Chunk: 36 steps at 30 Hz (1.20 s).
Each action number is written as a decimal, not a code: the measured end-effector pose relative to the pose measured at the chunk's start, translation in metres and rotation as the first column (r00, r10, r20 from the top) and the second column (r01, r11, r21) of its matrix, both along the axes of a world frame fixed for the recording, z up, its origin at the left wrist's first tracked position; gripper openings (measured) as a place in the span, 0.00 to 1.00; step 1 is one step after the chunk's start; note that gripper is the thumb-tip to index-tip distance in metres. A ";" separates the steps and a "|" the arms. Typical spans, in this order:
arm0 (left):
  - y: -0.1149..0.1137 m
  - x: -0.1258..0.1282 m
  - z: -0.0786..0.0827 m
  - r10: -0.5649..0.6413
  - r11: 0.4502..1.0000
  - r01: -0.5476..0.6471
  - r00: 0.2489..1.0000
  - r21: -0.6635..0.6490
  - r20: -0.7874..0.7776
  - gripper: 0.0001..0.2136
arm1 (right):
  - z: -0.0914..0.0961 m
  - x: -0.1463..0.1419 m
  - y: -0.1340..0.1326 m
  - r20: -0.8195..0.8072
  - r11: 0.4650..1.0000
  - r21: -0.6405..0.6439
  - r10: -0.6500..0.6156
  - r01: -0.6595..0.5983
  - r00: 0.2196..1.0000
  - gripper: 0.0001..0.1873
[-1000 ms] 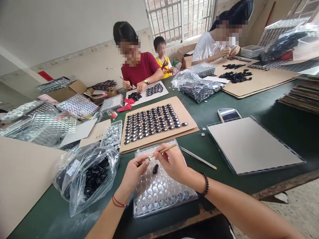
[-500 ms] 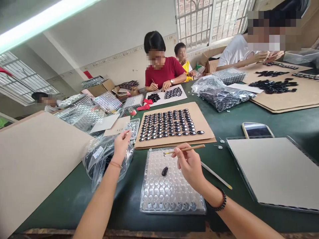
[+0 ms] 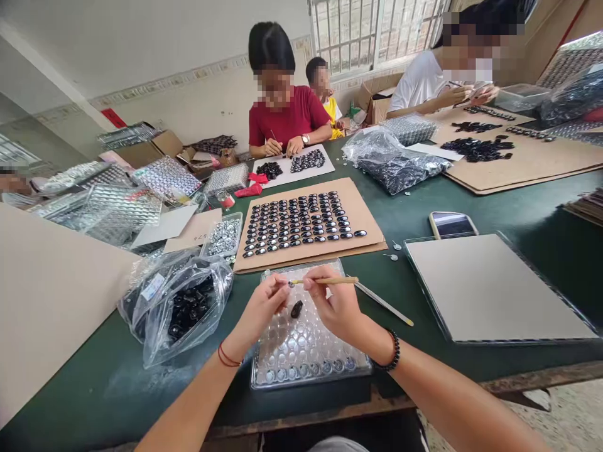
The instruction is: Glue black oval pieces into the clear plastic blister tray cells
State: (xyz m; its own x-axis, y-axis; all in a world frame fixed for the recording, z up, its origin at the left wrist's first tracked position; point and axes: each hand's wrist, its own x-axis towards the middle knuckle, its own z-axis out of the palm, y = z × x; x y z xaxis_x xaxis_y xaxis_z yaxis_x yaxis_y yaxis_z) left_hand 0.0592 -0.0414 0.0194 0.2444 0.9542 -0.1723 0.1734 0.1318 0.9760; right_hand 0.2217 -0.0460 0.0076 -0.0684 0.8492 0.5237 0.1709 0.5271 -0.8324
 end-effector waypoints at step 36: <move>0.000 -0.004 -0.006 -0.015 0.987 0.066 0.945 0.146 -0.327 0.12 | -0.005 -0.002 -0.003 0.450 0.963 0.238 0.005 -0.125 0.893 0.08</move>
